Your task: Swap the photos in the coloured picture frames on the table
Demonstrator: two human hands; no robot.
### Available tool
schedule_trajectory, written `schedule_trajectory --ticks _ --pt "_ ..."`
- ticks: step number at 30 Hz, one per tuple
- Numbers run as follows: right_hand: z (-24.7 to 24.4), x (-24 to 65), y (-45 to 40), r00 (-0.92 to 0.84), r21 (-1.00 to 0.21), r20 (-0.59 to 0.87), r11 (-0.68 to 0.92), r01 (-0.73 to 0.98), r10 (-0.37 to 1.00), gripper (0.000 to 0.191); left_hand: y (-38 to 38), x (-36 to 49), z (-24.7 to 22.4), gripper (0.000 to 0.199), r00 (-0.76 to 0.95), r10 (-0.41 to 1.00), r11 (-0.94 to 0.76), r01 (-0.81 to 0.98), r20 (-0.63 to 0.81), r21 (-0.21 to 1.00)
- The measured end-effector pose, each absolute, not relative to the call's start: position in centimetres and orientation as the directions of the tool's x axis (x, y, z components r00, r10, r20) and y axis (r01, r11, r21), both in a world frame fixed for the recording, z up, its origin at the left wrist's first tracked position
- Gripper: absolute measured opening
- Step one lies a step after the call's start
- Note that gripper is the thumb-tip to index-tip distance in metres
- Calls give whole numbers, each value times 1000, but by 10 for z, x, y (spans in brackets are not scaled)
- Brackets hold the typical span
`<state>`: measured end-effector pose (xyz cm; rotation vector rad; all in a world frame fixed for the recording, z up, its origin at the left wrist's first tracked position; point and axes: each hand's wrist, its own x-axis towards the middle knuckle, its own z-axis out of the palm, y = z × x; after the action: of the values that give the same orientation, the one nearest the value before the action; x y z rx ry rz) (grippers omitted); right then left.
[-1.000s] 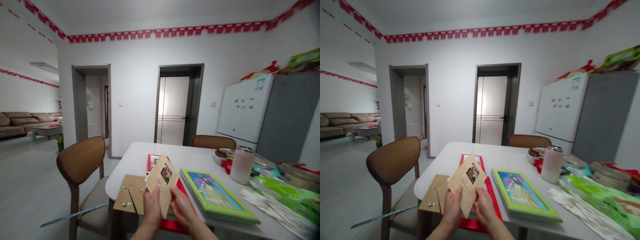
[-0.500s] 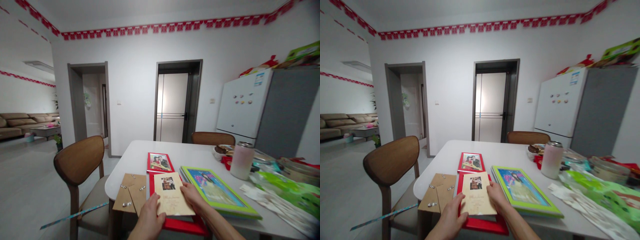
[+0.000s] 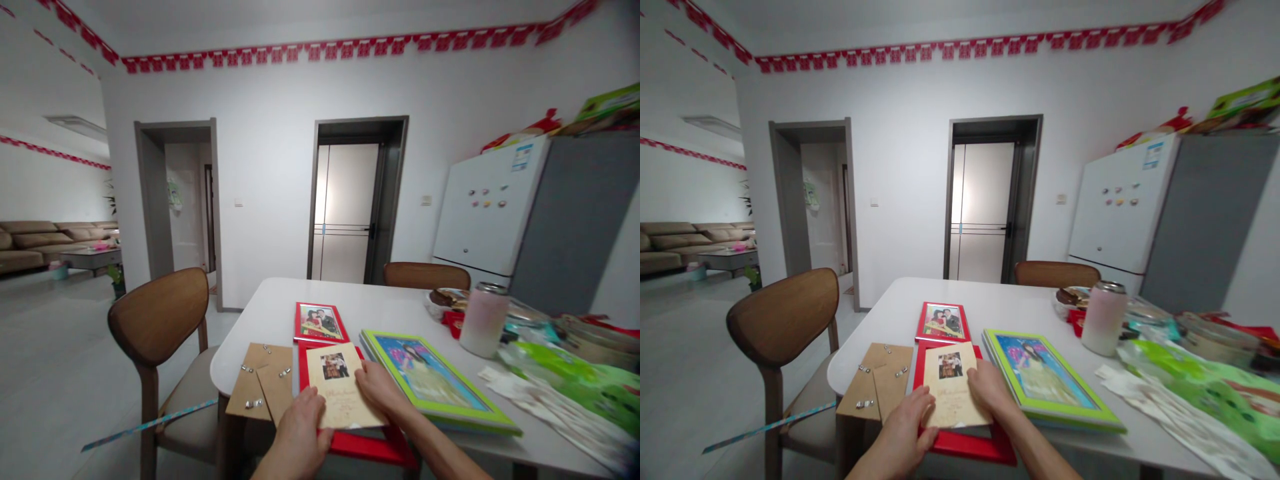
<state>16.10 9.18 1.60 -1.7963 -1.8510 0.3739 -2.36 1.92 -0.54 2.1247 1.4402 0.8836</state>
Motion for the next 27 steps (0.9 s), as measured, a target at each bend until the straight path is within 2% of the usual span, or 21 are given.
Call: schedule_trajectory --ticks 6,9,11,13,16,18,20,23,27 --pt "13 159 88 75 -319 167 -18 948 983 34 15 -22 8 32 367 898 -438 692 243 574" --pt "6 155 84 65 -149 220 -32 988 973 35 13 -18 11 28 375 896 -443 713 237 543" --pt "2 155 83 47 -92 257 -24 995 965 33 12 -18 10 32 361 904 -426 721 228 547" --pt "2 157 83 46 -94 259 -23 995 965 32 11 -25 9 41 336 913 -407 717 231 566" --pt "7 156 80 25 -168 258 19 986 966 33 10 -52 6 57 321 908 -420 702 270 576" --pt "14 143 74 -53 -251 289 129 959 956 35 10 -79 1 64 275 924 -381 725 266 574" --pt "21 120 65 -173 -340 319 283 897 932 37 13 -104 -6 67 165 960 -266 788 226 555" --pt "24 74 49 -358 -394 316 465 793 879 39 22 -130 -19 63 20 973 -137 850 229 509" --pt "17 30 42 -405 -343 291 490 802 867 40 35 -140 -29 52 -7 966 -111 892 260 437"
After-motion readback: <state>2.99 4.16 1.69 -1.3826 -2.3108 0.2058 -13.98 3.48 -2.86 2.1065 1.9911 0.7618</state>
